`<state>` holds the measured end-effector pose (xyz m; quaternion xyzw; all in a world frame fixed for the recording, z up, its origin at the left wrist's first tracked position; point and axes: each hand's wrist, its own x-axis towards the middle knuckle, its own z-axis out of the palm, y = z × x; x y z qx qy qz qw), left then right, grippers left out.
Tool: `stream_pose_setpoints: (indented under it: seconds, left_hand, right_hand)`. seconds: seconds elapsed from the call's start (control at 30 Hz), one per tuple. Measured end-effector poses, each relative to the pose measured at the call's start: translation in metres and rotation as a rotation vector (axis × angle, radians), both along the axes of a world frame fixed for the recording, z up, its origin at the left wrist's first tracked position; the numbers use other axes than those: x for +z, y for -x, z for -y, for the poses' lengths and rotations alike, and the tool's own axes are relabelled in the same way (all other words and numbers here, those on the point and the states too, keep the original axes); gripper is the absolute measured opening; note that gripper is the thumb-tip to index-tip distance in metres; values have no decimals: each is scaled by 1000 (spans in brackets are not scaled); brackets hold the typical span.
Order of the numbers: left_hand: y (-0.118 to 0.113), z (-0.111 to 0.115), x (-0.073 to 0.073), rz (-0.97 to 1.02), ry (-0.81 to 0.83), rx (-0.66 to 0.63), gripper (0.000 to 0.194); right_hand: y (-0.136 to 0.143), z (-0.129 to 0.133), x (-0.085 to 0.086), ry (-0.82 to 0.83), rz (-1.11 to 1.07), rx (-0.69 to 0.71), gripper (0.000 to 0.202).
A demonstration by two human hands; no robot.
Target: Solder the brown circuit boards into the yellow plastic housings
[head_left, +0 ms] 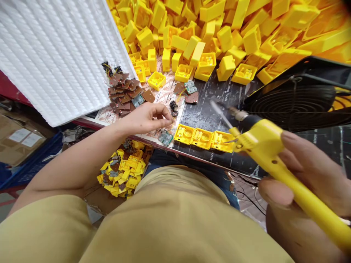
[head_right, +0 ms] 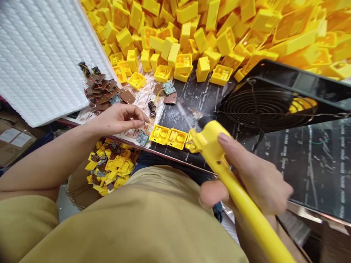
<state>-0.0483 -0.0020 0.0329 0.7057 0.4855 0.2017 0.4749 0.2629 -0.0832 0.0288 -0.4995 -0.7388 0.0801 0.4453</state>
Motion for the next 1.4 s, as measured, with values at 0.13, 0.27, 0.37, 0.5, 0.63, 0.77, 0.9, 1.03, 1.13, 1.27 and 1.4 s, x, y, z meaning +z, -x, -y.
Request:
stream_pose_setpoints:
  seconds: [0.13, 0.27, 0.37, 0.5, 0.63, 0.77, 0.9, 1.03, 1.13, 1.27, 1.4]
  left_hand:
    - [-9, 11, -10, 220, 130, 25, 22]
    - [-16, 16, -19, 186, 53, 63, 24]
    - [-14, 19, -21, 229, 120, 53, 31]
    - [-11, 27, -21, 240, 124, 42, 15]
    - [-14, 35, -24, 69, -148, 98, 8]
    - [-17, 34, -27, 38, -350, 73, 17]
    - [-20, 33, -28, 76, -218, 141, 17]
    - [-22, 36, -24, 82, -41, 244, 19]
    - [-20, 39, -19, -6, -126, 178, 12]
    - [-15, 40, -17, -192, -413, 42, 17]
    - [-14, 32, -19, -345, -595, -67, 19]
  right_hand:
    - [33, -20, -4, -121, 176, 214, 30]
    - [57, -42, -25, -168, 279, 343, 18]
    - [66, -47, -38, -148, 322, 436, 25]
    - [69, -45, -41, -137, 340, 415, 26]
    - [69, -46, -39, -163, 352, 383, 26]
    - [71, -46, -42, -181, 357, 350, 26]
    - [72, -44, -45, -175, 346, 326, 32]
    - [72, -42, -48, -158, 328, 311, 34]
    - [72, -43, -51, -166, 309, 309, 32]
    - [72, -44, -45, -174, 270, 330, 38]
    - [58, -32, -16, -153, 156, 316, 31]
